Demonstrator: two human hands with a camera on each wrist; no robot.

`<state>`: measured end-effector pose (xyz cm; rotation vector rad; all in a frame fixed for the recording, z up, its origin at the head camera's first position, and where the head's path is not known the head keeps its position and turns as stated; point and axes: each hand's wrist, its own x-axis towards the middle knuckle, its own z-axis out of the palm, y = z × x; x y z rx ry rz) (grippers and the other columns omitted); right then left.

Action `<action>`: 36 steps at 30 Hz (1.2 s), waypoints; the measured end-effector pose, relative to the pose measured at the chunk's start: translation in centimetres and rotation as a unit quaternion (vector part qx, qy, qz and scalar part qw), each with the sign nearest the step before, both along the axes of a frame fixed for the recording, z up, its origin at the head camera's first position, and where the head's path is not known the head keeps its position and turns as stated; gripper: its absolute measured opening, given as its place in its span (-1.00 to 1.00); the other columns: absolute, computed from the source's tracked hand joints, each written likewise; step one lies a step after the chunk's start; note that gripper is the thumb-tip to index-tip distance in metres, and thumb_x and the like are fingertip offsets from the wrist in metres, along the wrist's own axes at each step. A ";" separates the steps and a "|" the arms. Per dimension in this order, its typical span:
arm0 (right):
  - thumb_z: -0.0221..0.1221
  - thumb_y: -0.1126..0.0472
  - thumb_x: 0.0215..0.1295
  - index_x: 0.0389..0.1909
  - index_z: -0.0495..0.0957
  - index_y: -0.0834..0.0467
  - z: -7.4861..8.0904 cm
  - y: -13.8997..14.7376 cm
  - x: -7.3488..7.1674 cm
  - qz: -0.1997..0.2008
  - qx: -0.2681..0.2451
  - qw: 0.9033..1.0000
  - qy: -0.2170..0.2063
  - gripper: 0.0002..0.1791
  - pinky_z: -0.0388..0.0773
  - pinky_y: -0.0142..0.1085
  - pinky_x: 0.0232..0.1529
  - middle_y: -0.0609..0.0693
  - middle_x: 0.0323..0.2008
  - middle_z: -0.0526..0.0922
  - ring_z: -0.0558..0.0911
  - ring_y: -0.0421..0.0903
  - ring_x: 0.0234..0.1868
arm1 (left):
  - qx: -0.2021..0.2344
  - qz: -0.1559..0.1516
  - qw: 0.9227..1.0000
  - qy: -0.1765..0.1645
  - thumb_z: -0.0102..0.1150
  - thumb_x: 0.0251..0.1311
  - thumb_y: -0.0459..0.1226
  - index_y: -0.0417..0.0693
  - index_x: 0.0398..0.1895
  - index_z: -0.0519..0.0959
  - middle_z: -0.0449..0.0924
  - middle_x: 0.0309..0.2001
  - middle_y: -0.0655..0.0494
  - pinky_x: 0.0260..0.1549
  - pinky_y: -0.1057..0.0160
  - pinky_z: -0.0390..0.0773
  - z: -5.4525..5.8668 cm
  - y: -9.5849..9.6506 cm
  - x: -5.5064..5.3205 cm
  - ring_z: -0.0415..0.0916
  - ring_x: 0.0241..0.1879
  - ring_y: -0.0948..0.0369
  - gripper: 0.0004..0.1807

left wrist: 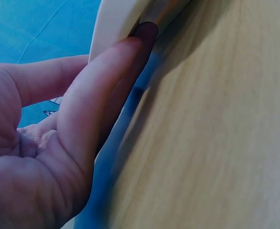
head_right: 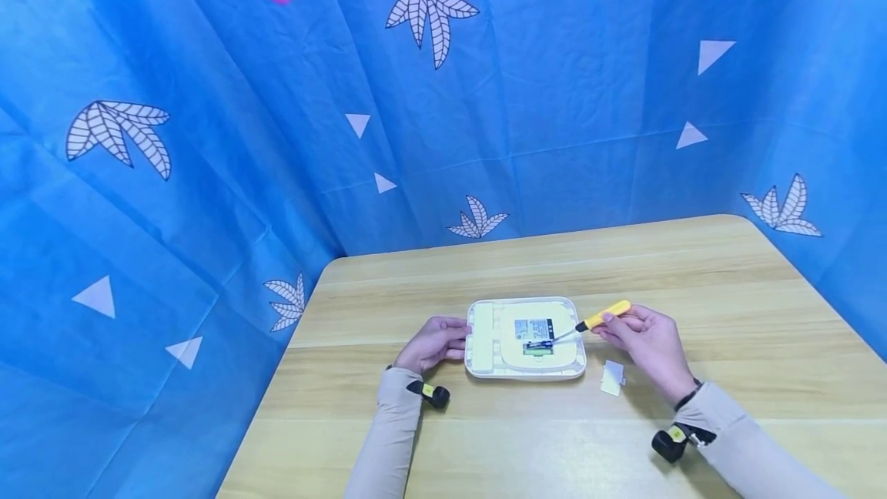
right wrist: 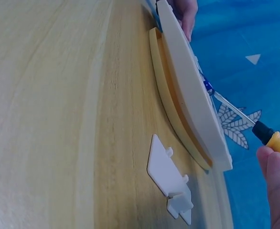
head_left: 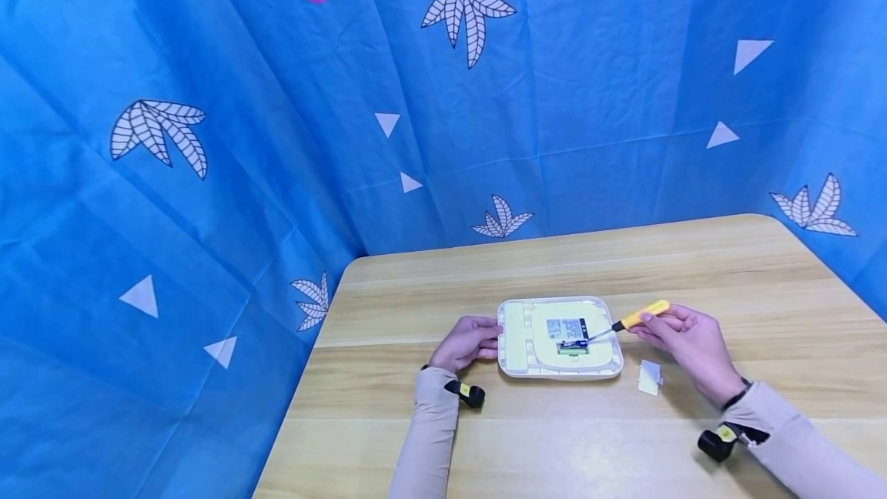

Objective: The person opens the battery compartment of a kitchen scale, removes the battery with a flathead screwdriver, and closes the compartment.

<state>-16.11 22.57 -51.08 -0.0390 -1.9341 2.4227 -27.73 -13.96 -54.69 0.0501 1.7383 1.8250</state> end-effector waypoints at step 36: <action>0.21 0.12 0.37 -0.12 0.56 0.23 2.6 -2.2 0.2 -0.021 0.355 0.928 0.112 -0.75 0.72 -0.53 -0.27 0.19 -0.25 0.77 0.74 -0.37 -0.33 | -0.009 0.001 1.000 0.001 0.10 0.35 -0.38 -0.48 0.25 0.35 0.71 -0.32 0.05 -0.36 0.42 0.75 0.1 0.0 -0.1 0.70 -0.46 0.30 -0.53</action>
